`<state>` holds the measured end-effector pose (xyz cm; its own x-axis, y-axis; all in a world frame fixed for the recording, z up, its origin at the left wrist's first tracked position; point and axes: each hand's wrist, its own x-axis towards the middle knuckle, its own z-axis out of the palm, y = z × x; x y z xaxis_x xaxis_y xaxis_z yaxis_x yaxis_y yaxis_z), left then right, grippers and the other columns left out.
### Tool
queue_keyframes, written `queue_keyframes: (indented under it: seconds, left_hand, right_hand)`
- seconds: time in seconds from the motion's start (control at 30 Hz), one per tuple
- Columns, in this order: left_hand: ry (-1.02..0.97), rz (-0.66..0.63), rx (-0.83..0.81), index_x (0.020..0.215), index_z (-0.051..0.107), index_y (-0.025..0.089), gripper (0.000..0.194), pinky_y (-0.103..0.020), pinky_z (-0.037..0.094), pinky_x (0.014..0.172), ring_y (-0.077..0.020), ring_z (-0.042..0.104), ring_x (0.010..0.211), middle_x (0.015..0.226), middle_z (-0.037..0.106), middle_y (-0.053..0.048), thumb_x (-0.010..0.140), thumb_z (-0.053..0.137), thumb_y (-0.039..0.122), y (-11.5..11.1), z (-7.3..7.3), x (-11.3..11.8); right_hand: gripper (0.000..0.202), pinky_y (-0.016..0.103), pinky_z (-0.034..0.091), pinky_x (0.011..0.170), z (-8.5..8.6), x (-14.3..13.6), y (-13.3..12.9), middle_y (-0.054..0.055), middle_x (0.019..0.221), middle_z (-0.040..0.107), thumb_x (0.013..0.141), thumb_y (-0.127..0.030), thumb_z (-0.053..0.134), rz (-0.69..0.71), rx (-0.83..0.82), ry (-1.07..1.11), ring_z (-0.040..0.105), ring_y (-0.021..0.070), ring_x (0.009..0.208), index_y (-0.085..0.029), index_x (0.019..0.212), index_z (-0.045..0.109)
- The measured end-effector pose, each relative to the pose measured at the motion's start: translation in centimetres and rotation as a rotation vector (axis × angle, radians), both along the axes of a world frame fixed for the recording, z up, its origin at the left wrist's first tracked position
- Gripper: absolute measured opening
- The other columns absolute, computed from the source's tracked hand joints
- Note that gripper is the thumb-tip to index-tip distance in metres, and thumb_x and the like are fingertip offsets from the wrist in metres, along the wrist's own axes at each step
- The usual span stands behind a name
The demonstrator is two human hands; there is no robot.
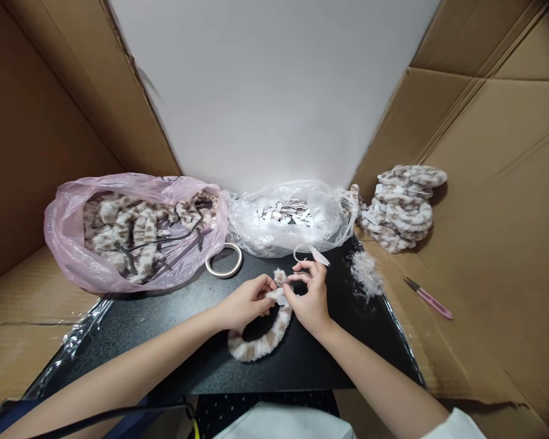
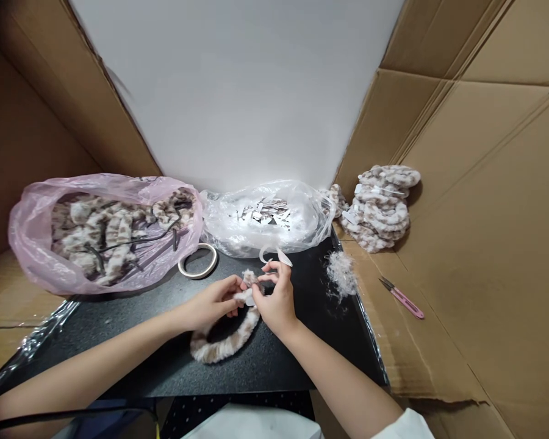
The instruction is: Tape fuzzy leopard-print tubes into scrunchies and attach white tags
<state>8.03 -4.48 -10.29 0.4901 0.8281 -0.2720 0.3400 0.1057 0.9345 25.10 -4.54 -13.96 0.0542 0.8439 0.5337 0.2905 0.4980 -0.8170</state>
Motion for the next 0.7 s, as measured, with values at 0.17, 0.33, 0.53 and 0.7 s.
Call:
queue_keyframes:
  seconds: [0.17, 0.33, 0.53, 0.7]
  left_hand:
    - [-0.199, 0.022, -0.471, 0.085, 0.053, 0.015, 0.021, -0.02, 0.04, 0.05, -0.0089, 0.052, 0.054, 0.073, 0.063, -0.001, 0.07, 0.065, 0.025, 1.0, 0.7, 0.1]
    - [-0.407, 0.039, -0.641, 0.091, 0.057, 0.013, 0.035, -0.021, 0.038, 0.047, -0.01, 0.052, 0.053, 0.074, 0.065, -0.005, 0.071, 0.065, 0.04, 1.8, 0.5, -0.6]
    - [-0.406, 0.04, -0.5, 0.084, 0.053, 0.015, 0.036, -0.018, 0.034, 0.047, -0.0062, 0.047, 0.052, 0.066, 0.056, 0.003, 0.071, 0.078, 0.038, 1.8, -0.7, -1.0]
    - [-0.442, 0.059, -0.455, 0.074, 0.048, 0.015, 0.042, -0.015, 0.017, 0.042, -0.0004, 0.029, 0.044, 0.064, 0.053, 0.004, 0.068, 0.08, 0.042, 1.6, -1.0, -1.1]
  right_hand:
    - [0.049, 0.029, 0.057, 0.071, -0.3, 0.0, -0.1, 0.0, 0.101, 0.05, 0.076, -0.006, 0.06, 0.087, 0.095, 0.025, 0.067, 0.0098, 0.07, -0.026, 0.113, 0.036]
    - [0.05, 0.029, 0.058, 0.071, -0.7, 0.0, -0.3, 0.002, 0.104, 0.05, 0.077, -0.006, 0.058, 0.135, 0.146, 0.028, 0.067, 0.0095, 0.07, -0.026, 0.117, 0.035]
    - [0.063, 0.033, 0.058, 0.074, -0.4, 0.3, -0.5, 0.003, 0.104, 0.05, 0.078, -0.006, 0.058, 0.187, 0.13, 0.005, 0.066, 0.0116, 0.072, -0.028, 0.129, 0.028]
    - [0.071, 0.04, 0.054, 0.085, 0.2, 1.0, -0.6, 0.007, 0.116, 0.046, 0.071, -0.009, 0.067, 0.251, -0.016, 0.017, 0.064, 0.0175, 0.091, -0.029, 0.126, 0.027]
